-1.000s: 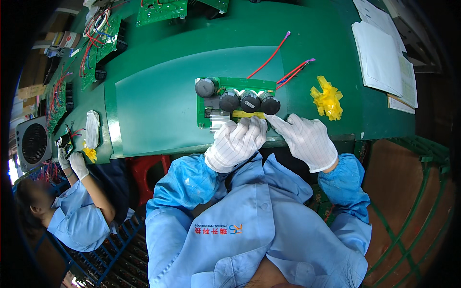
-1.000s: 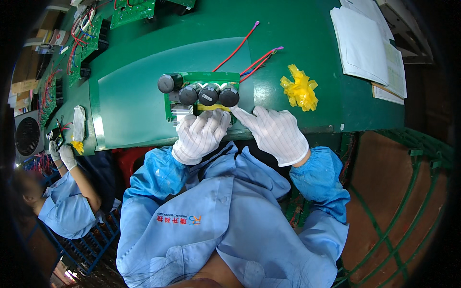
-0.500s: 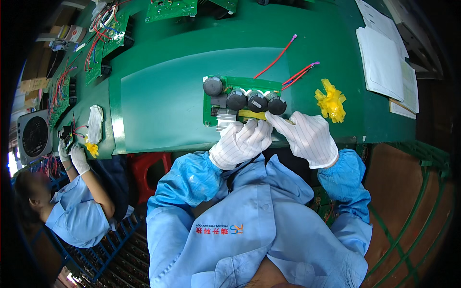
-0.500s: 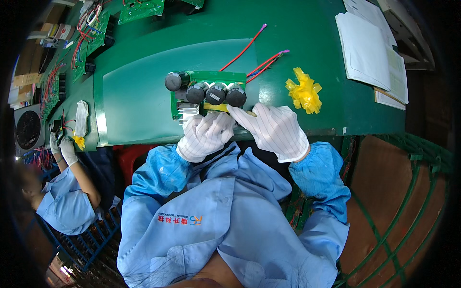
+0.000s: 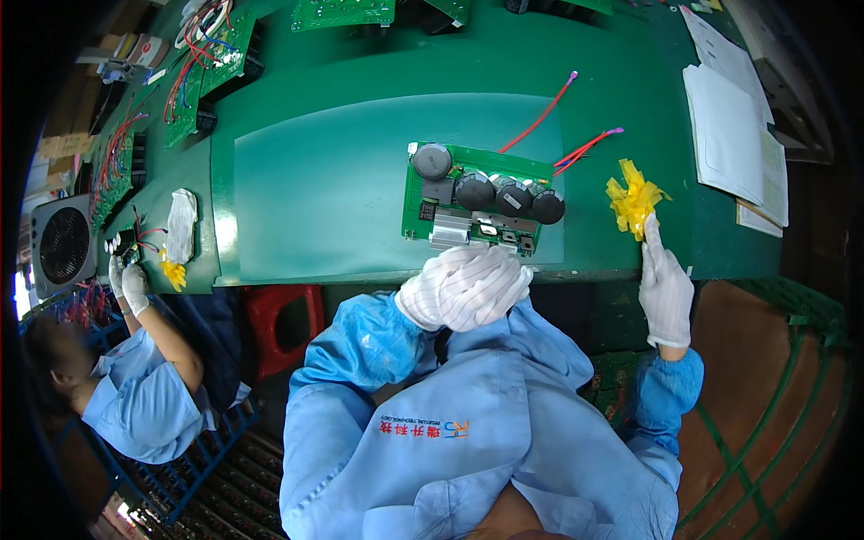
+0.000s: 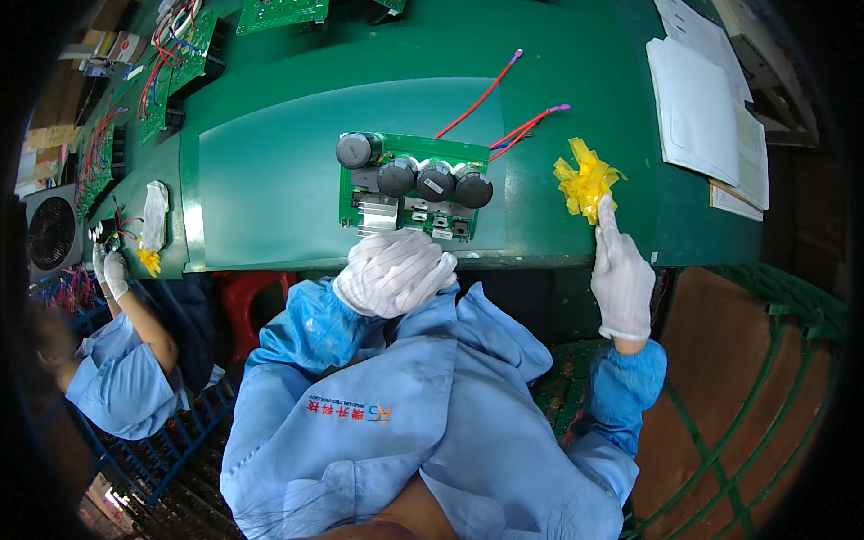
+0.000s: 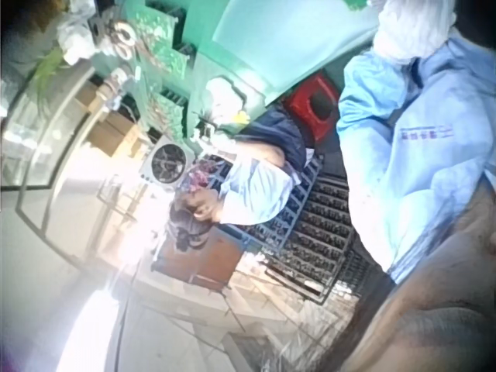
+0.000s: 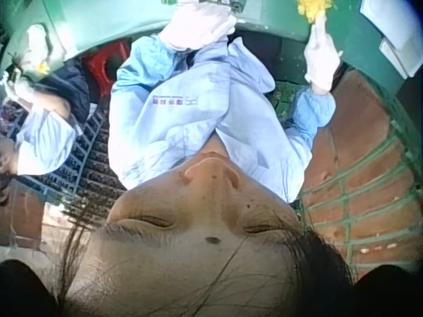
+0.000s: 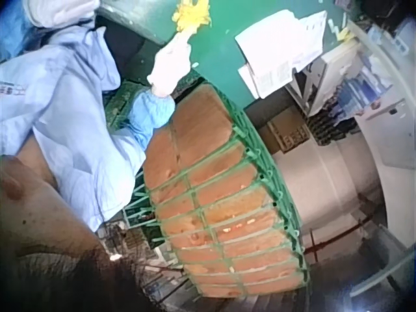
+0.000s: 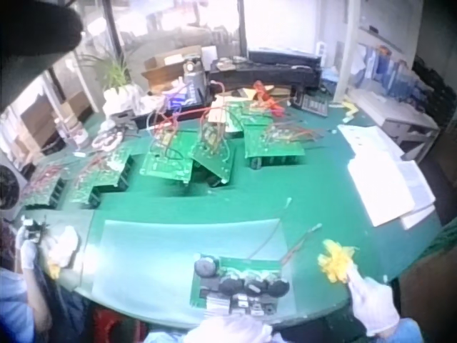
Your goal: Assembling components onto circuit boards at a factory workstation.
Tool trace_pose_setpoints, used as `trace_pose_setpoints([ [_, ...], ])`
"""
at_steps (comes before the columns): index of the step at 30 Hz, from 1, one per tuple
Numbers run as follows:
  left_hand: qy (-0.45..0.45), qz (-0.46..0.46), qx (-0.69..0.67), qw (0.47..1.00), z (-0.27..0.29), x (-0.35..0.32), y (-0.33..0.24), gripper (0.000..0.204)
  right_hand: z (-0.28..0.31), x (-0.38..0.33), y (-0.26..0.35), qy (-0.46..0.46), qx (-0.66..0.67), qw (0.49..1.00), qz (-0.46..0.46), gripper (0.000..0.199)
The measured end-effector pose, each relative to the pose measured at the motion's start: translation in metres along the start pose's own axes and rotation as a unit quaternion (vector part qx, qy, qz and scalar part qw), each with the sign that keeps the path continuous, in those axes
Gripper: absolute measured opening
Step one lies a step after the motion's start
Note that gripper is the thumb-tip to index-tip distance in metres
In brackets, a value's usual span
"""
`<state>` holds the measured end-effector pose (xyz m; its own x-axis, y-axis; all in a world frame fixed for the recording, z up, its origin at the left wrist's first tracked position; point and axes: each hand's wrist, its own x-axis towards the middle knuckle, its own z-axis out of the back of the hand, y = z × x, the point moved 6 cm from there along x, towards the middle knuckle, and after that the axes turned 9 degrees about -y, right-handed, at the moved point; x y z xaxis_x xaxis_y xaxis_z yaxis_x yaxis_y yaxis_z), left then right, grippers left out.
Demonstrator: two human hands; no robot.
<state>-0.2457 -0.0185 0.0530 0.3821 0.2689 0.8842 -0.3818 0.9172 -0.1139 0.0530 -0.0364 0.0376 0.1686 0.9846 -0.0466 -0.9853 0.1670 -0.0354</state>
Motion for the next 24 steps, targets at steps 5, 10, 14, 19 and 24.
trace_pose_setpoints([
  [5, 0.005, 0.235, 0.036, 0.971, 0.055, 0.026, 0.052, 0.027, 0.030, -0.009, 0.006, -0.114, 0.334, 0.931, -0.088, 0.042],
  [10, -0.143, 0.622, -0.180, 0.748, 0.049, -0.020, 0.132, 0.045, 0.029, -0.005, 0.055, -0.015, 0.481, 0.869, -0.111, 0.036],
  [14, -0.118, 0.667, -0.353, 0.645, 0.020, -0.032, 0.140, 0.061, 0.041, -0.003, 0.084, 0.005, 0.502, 0.865, 0.004, 0.031],
  [19, -0.073, 0.707, -0.489, 0.505, -0.002, -0.032, 0.134, 0.051, 0.075, 0.005, 0.125, -0.003, 0.398, 0.908, 0.132, 0.037],
  [24, -0.101, 0.683, -0.503, 0.520, 0.003, -0.039, 0.131, 0.050, 0.064, 0.000, 0.152, -0.125, 0.301, 0.926, 0.191, 0.036],
])
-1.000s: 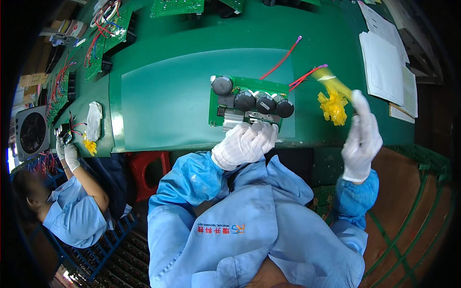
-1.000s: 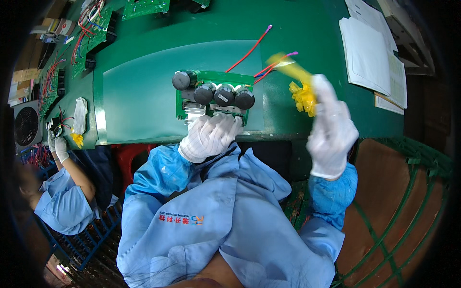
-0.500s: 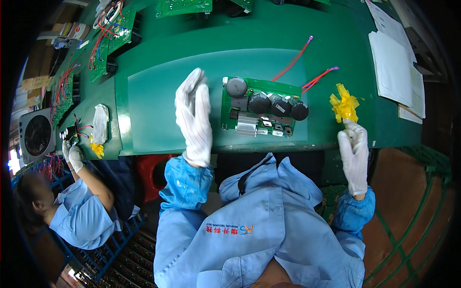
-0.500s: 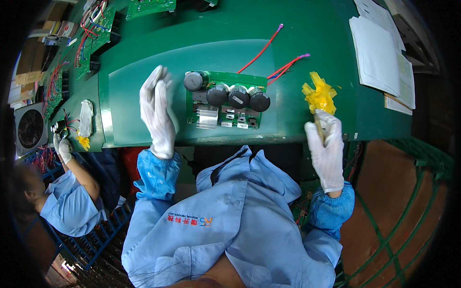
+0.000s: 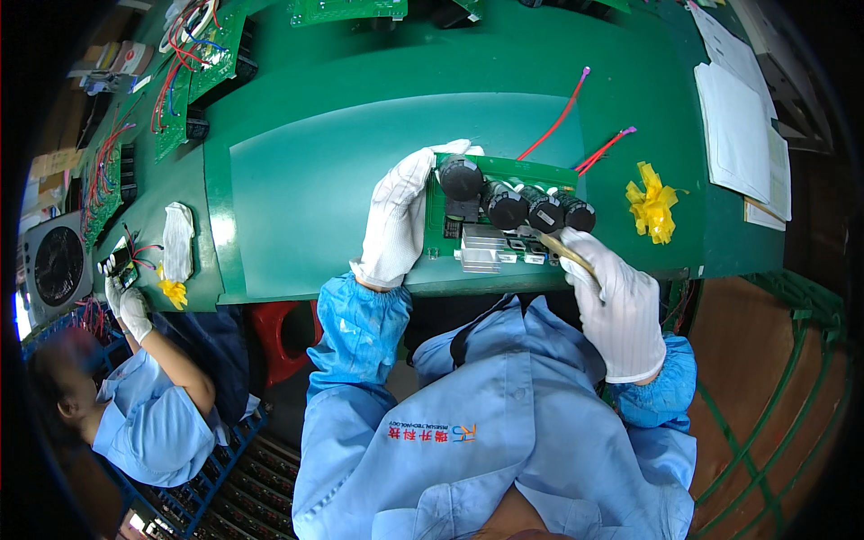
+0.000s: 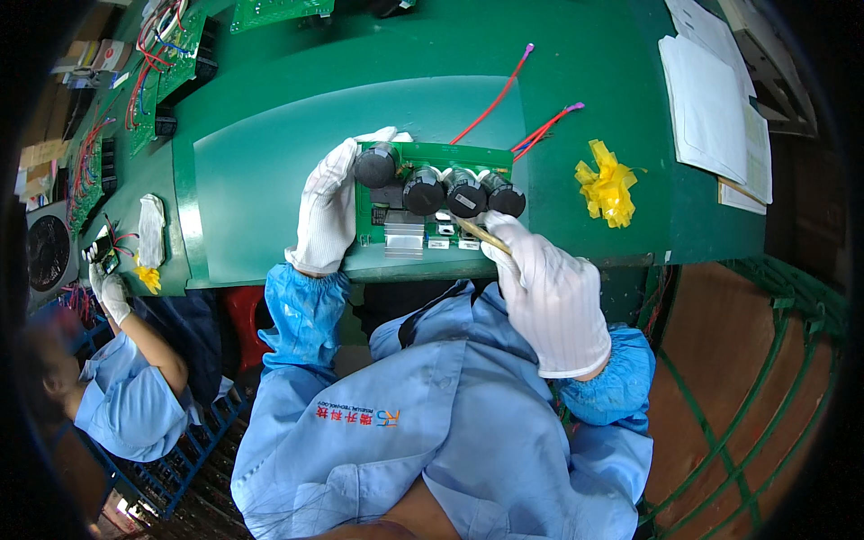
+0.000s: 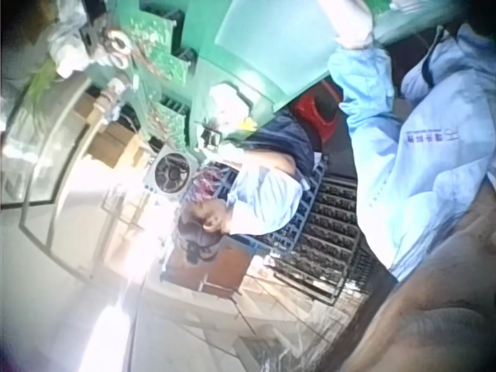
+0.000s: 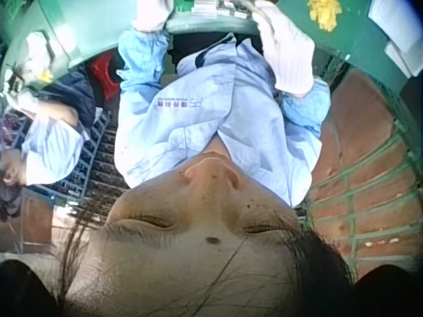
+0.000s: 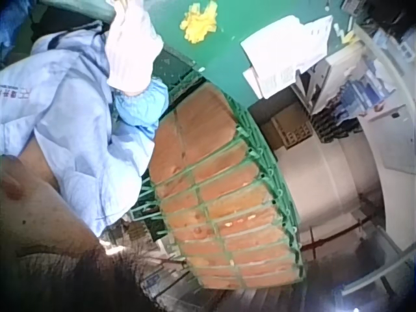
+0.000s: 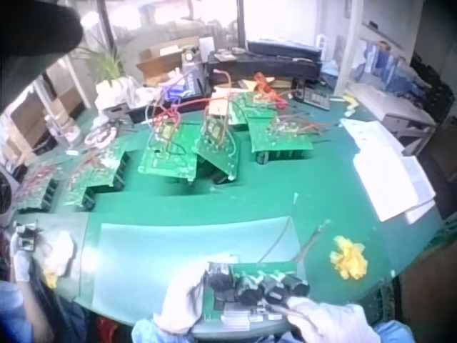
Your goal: Assembling components onto circuit boards at a factory workstation.
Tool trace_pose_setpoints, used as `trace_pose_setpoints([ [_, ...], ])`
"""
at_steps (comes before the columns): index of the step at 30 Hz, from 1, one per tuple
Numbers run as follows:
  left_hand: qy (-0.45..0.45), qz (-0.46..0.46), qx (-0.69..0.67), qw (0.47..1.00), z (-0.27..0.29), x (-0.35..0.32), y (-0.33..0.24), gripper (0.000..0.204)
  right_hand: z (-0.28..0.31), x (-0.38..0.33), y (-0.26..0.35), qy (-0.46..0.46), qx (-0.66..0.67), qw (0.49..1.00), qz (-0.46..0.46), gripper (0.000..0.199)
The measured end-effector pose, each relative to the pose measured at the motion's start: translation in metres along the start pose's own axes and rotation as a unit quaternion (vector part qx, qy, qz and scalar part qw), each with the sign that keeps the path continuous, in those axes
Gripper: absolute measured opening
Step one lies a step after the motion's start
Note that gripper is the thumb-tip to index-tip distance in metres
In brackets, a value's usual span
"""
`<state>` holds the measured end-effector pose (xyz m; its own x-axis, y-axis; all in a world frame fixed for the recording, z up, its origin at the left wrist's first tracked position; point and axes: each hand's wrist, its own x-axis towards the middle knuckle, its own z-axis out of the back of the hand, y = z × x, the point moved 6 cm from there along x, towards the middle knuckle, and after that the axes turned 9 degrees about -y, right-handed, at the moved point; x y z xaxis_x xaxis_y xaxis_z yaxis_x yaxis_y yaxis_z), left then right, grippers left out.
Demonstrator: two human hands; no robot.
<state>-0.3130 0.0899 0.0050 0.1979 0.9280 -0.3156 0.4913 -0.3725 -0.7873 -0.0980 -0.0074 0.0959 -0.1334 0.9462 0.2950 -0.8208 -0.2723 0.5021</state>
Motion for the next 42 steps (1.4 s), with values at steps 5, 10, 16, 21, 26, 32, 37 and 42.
trace_pose_setpoints([
  [5, 0.015, -0.031, 0.012, 0.999, 0.000, 0.003, 0.002, 0.049, -0.014, 0.003, 0.016, 0.030, -0.113, 0.991, 0.065, 0.028],
  [10, 0.010, -0.041, 0.019, 0.999, 0.002, 0.003, 0.002, 0.048, -0.022, 0.010, 0.028, 0.004, -0.157, 0.979, 0.132, 0.028],
  [16, -0.002, -0.031, 0.021, 0.999, 0.004, 0.003, 0.003, 0.045, -0.021, 0.017, 0.036, 0.007, -0.144, 0.978, 0.153, 0.029],
  [21, -0.012, -0.019, 0.015, 1.000, 0.003, 0.003, 0.004, 0.045, -0.030, 0.016, 0.031, -0.004, -0.158, 0.971, 0.180, 0.026],
  [26, 0.001, -0.025, -0.002, 1.000, 0.005, 0.002, 0.003, 0.044, -0.026, 0.022, 0.035, 0.019, -0.177, 0.966, 0.187, 0.023],
  [32, 0.015, -0.031, -0.011, 0.999, 0.003, 0.002, 0.002, 0.043, -0.009, 0.020, 0.031, 0.015, -0.196, 0.969, 0.150, 0.021],
  [37, 0.011, -0.014, -0.022, 1.000, 0.006, 0.002, 0.006, 0.044, 0.011, 0.006, 0.017, 0.029, -0.190, 0.978, 0.085, 0.019],
  [42, -0.031, 0.020, -0.011, 0.999, 0.001, 0.001, 0.003, 0.046, 0.056, -0.018, -0.034, -0.094, -0.169, 0.980, -0.041, 0.019],
])
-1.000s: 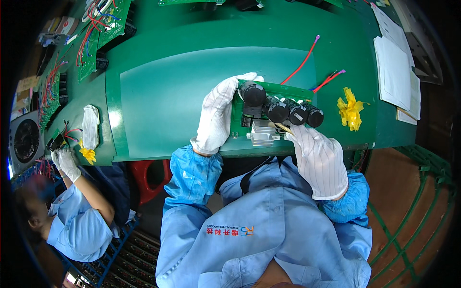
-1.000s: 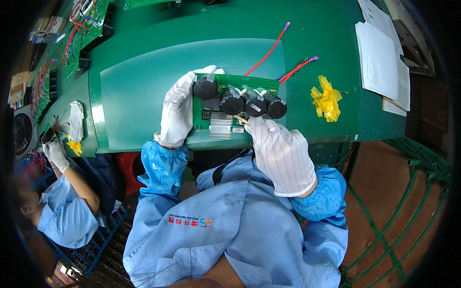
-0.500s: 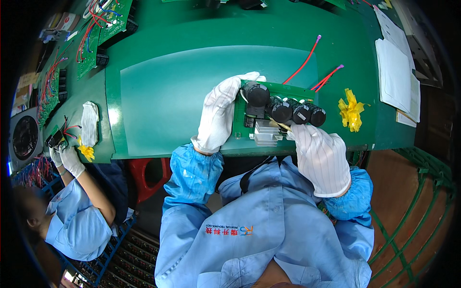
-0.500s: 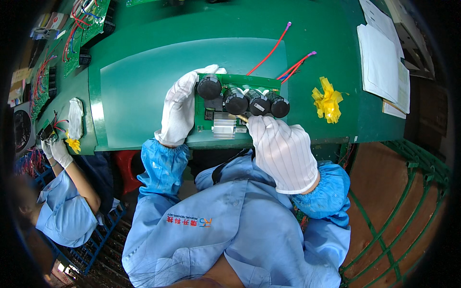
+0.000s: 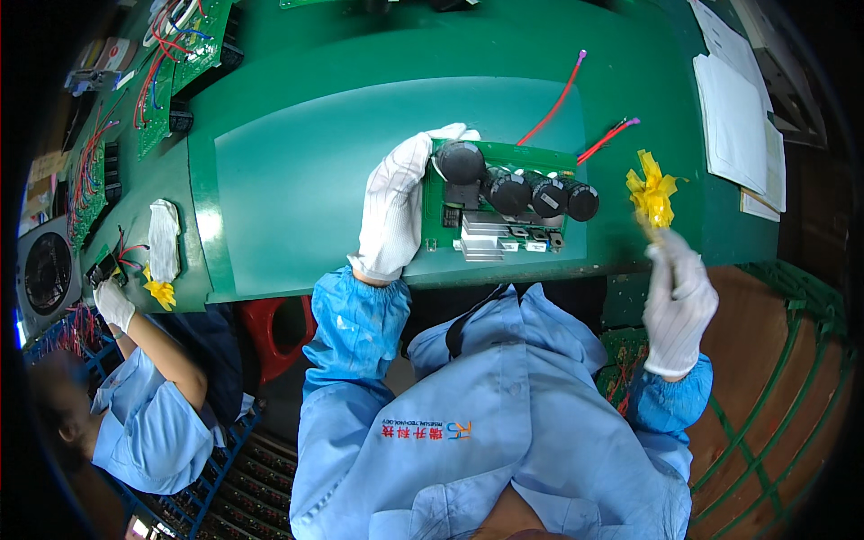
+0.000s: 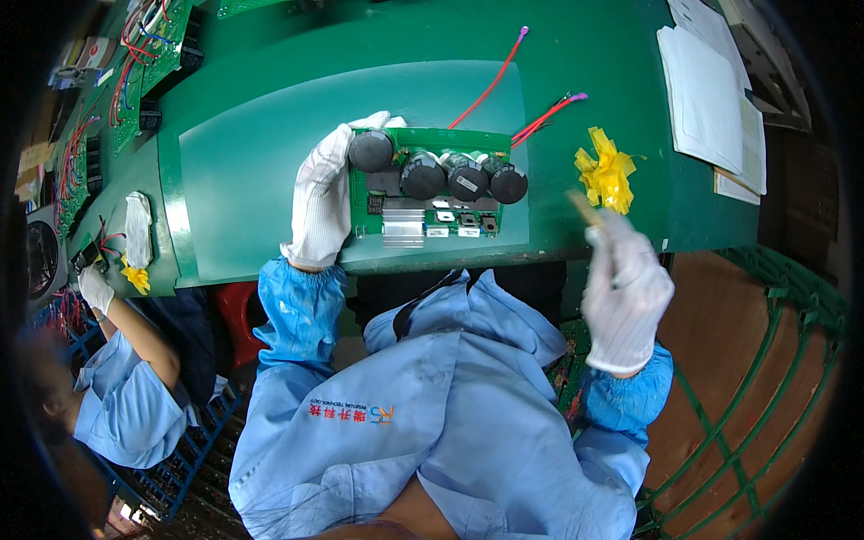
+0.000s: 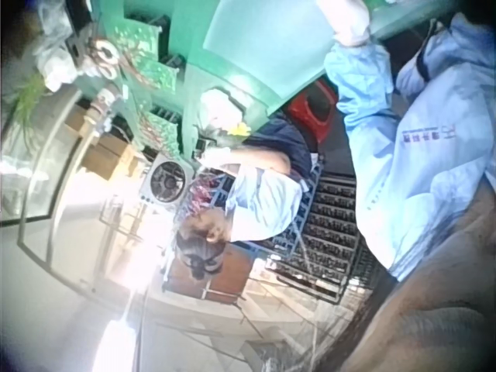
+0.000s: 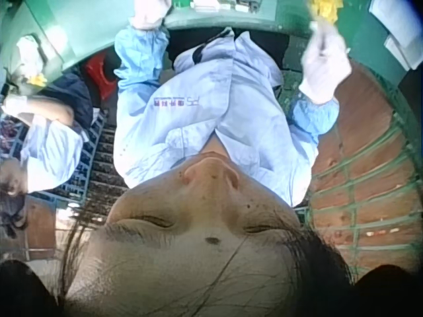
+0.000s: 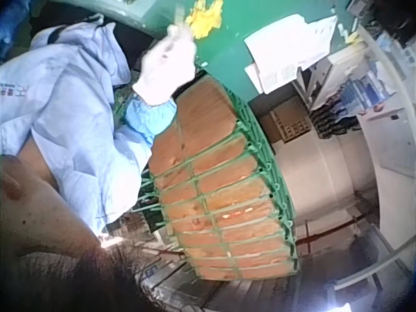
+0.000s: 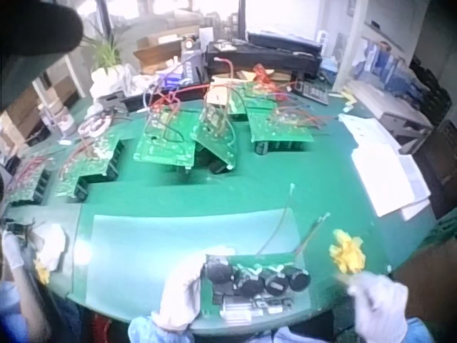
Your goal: Assembling components onto circuit boards at a factory workstation.
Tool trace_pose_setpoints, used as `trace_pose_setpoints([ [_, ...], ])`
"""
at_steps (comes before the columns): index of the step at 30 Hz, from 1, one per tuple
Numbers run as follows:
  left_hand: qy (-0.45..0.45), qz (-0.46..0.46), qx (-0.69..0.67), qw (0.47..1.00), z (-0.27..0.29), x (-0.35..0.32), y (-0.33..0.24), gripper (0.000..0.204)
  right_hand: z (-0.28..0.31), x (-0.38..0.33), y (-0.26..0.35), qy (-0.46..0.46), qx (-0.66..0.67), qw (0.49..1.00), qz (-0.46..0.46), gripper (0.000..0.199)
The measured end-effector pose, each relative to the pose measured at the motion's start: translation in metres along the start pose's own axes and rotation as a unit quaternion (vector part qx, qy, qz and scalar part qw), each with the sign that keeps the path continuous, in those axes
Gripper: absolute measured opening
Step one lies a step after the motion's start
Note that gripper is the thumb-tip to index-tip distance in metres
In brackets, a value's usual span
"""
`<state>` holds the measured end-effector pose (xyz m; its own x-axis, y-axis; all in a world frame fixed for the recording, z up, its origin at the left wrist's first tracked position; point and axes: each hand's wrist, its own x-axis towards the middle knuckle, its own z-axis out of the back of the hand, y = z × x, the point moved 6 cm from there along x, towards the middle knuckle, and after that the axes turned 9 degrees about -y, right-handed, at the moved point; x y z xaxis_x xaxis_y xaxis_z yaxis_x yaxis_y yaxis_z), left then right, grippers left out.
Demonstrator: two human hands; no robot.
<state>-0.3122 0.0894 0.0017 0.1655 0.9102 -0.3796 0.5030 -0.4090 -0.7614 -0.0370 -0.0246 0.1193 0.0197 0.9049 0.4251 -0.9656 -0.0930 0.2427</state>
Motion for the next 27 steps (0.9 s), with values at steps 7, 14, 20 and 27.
trace_pose_setpoints([
  [7, -0.012, -0.257, 0.347, 0.902, 0.013, 0.011, -0.006, 0.038, -0.023, -0.050, -0.057, 0.097, -0.219, 0.969, -0.058, 0.054],
  [14, -0.028, -0.274, 0.355, 0.893, 0.026, 0.013, 0.000, 0.036, -0.017, -0.061, -0.045, 0.081, -0.127, 0.985, -0.079, 0.049],
  [20, -0.061, -0.285, 0.335, 0.896, 0.025, 0.012, 0.003, 0.033, -0.027, -0.049, 0.033, 0.088, 0.168, 0.982, 0.009, 0.035],
  [27, -0.065, -0.300, 0.368, 0.878, 0.027, 0.011, 0.001, 0.034, -0.081, -0.055, 0.067, 0.016, 0.136, 0.985, 0.107, 0.029],
])
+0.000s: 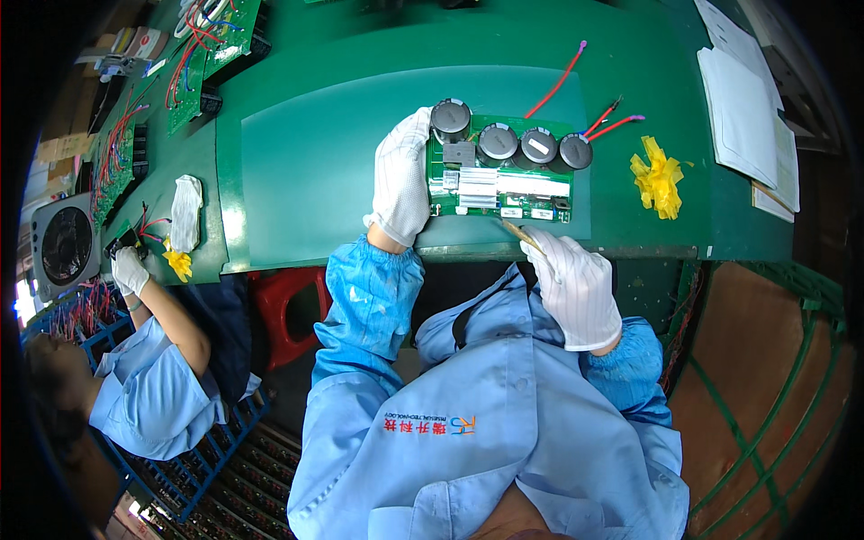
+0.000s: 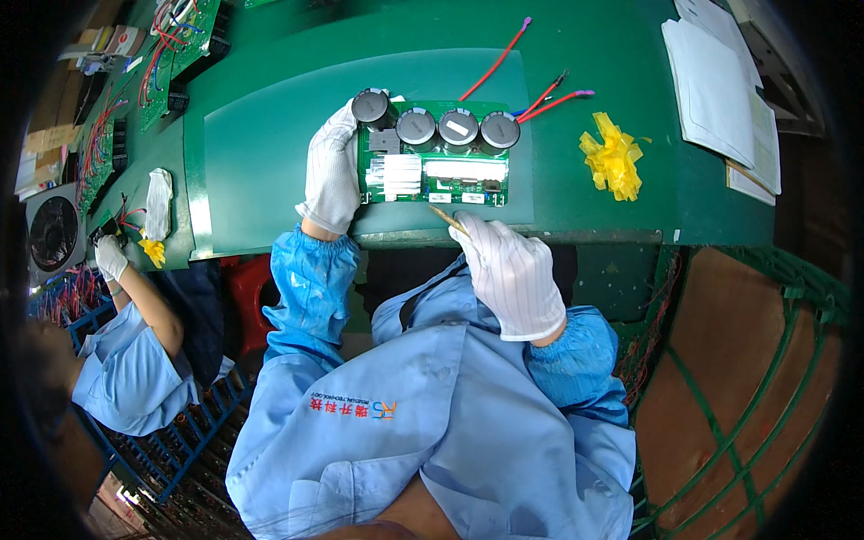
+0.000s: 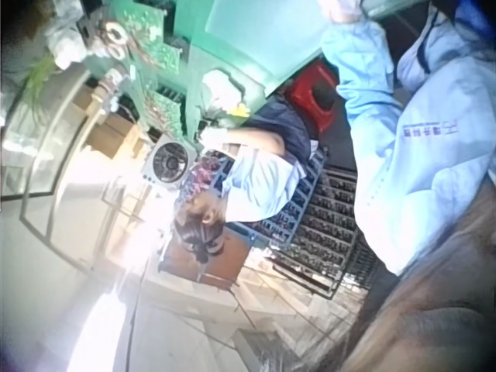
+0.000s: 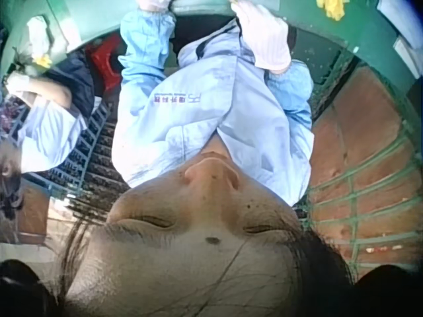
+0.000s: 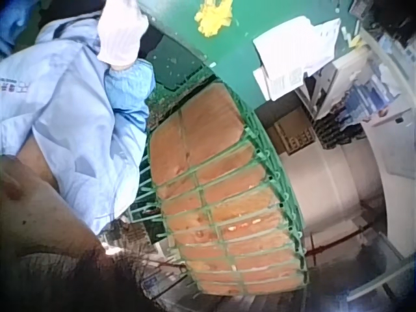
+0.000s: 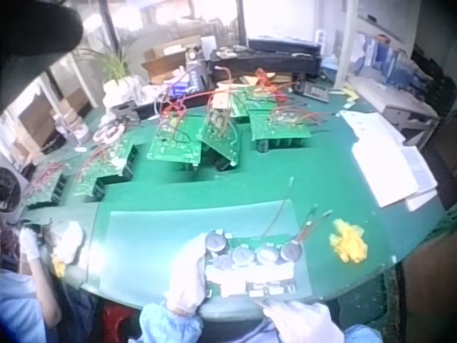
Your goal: Assembling components onto circuit boards at a factory workstation.
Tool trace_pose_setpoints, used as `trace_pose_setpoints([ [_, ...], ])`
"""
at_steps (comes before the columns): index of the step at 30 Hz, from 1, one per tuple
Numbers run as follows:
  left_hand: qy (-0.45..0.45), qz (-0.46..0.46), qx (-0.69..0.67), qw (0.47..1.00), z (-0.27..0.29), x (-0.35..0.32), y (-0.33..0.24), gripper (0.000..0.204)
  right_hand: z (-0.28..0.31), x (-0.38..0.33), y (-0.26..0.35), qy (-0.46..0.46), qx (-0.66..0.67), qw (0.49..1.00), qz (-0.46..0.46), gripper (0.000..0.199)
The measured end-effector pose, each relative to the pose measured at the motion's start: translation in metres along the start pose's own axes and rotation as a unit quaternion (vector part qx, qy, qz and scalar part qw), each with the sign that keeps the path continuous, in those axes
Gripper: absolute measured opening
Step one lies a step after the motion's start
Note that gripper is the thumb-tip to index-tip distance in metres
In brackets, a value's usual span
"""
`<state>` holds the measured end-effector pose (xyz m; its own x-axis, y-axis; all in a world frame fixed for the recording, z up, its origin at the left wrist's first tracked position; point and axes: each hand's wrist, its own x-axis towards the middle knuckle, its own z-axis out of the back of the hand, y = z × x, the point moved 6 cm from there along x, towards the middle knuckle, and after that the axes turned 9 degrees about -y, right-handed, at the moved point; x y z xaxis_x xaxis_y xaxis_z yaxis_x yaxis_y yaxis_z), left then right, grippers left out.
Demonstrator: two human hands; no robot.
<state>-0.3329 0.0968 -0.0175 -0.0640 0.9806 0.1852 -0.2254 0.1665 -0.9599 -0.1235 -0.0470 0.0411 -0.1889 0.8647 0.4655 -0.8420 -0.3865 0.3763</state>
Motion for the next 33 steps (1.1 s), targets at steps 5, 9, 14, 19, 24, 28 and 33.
trace_pose_setpoints([
  [5, -0.007, 0.007, -0.016, 1.000, -0.002, -0.002, 0.006, 0.035, -0.001, 0.001, 0.008, 0.010, 0.078, 0.997, 0.002, 0.032],
  [9, -0.002, 0.027, -0.034, 0.999, -0.001, -0.002, 0.008, 0.036, -0.006, 0.008, 0.005, 0.056, -0.012, 0.998, -0.007, 0.032],
  [14, -0.007, -0.006, -0.006, 1.000, 0.000, -0.003, 0.007, 0.035, -0.005, 0.006, 0.012, -0.021, 0.058, 0.998, 0.033, 0.030],
  [19, 0.011, -0.033, 0.010, 0.999, 0.000, -0.002, -0.003, 0.035, -0.008, 0.002, 0.009, 0.006, 0.039, 0.998, 0.048, 0.034],
  [24, 0.015, -0.008, 0.001, 1.000, 0.000, 0.000, 0.003, 0.035, -0.006, 0.008, 0.003, -0.037, 0.032, 0.999, 0.011, 0.035],
  [28, 0.010, 0.004, -0.022, 1.000, -0.002, 0.001, 0.004, 0.034, -0.010, -0.001, 0.014, 0.030, 0.066, 0.994, 0.085, 0.034],
  [33, 0.012, 0.017, -0.001, 1.000, -0.001, 0.000, -0.001, 0.034, 0.014, 0.015, -0.005, -0.002, 0.183, 0.981, -0.066, 0.031],
])
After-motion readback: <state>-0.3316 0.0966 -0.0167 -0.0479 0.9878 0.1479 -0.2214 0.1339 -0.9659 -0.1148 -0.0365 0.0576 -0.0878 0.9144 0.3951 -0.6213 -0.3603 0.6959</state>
